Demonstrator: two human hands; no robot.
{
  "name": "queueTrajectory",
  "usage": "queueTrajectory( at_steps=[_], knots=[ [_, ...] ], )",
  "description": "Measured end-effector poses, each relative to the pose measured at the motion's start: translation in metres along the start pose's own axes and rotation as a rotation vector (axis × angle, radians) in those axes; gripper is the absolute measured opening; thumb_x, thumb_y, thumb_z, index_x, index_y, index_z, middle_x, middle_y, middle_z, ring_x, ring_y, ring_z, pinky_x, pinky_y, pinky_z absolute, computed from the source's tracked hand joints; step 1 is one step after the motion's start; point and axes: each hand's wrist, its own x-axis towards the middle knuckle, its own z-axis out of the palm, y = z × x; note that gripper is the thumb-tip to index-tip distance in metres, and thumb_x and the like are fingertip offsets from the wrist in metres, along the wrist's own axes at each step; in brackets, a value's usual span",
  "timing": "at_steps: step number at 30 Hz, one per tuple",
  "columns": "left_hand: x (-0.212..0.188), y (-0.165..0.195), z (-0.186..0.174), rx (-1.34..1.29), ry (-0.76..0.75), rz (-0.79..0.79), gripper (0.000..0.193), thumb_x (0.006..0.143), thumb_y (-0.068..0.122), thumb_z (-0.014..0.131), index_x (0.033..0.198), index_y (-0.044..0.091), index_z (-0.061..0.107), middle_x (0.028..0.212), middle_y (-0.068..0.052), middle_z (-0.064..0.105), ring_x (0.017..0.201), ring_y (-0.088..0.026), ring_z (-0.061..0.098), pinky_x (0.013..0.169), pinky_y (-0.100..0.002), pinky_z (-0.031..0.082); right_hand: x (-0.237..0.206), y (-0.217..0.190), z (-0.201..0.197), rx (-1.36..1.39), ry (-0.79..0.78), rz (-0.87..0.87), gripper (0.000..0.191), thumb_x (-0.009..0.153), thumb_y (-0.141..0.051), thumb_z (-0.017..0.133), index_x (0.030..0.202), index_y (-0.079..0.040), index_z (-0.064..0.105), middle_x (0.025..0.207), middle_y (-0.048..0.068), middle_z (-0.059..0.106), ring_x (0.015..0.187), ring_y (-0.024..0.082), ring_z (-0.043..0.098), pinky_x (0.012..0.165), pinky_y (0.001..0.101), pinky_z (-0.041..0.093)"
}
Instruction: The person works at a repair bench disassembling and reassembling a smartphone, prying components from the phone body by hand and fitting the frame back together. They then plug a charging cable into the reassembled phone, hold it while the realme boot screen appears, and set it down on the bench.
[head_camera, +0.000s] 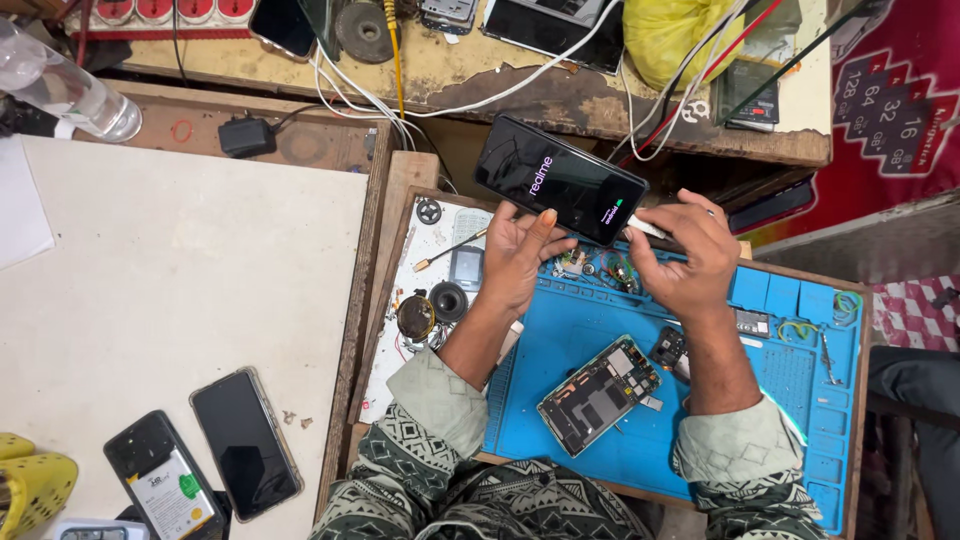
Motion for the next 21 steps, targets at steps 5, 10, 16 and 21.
queueTrajectory(
  at_steps=[5, 10, 16, 21],
  knots=[
    [-0.0015, -0.0008, 0.0022, 0.003, 0.001, -0.004, 0.035, 0.102, 0.015, 0.067, 0.130, 0.002, 0.049, 0.103, -0.014, 0.071, 0.090, -0.017, 0.072, 0.081, -0.034, 0.064, -0.0001, -0.0010, -0.0029, -0.001, 0.004, -0.002, 0.016, 0.089, -0.012, 0.084, 0.102, -0.007, 0.075, 0.097, 0.008, 0.073, 0.094, 0.025, 0.072, 0.109, 0.0472, 0.054],
    [-0.0031, 0.0011, 0.0046, 0.002, 0.006, -0.001, 0.036, 0.101, 0.015, 0.067, 0.130, 0.002, 0.049, 0.103, -0.013, 0.071, 0.089, -0.016, 0.071, 0.080, -0.033, 0.064, 0.0004, -0.0027, -0.0052, -0.005, 0.002, -0.006, 0.016, 0.090, -0.012, 0.084, 0.102, -0.007, 0.075, 0.097, 0.008, 0.074, 0.095, 0.024, 0.072, 0.109, 0.0472, 0.054],
    [-0.0031, 0.0018, 0.0038, 0.022, 0.004, -0.014, 0.035, 0.102, 0.014, 0.066, 0.130, 0.002, 0.049, 0.101, -0.013, 0.071, 0.089, -0.017, 0.072, 0.080, -0.033, 0.064, -0.0007, -0.0009, -0.0040, -0.007, -0.002, 0.000, 0.016, 0.091, -0.013, 0.084, 0.103, -0.007, 0.075, 0.097, 0.008, 0.074, 0.095, 0.023, 0.072, 0.109, 0.0473, 0.054],
    [-0.0023, 0.0015, 0.0033, 0.007, -0.005, -0.004, 0.035, 0.102, 0.014, 0.066, 0.130, 0.002, 0.049, 0.103, -0.014, 0.072, 0.089, -0.016, 0.072, 0.081, -0.033, 0.064, -0.0014, 0.0000, -0.0041, -0.008, -0.004, -0.008, 0.016, 0.090, -0.013, 0.084, 0.103, -0.007, 0.075, 0.097, 0.008, 0.073, 0.095, 0.024, 0.072, 0.109, 0.0476, 0.054]
  ],
)
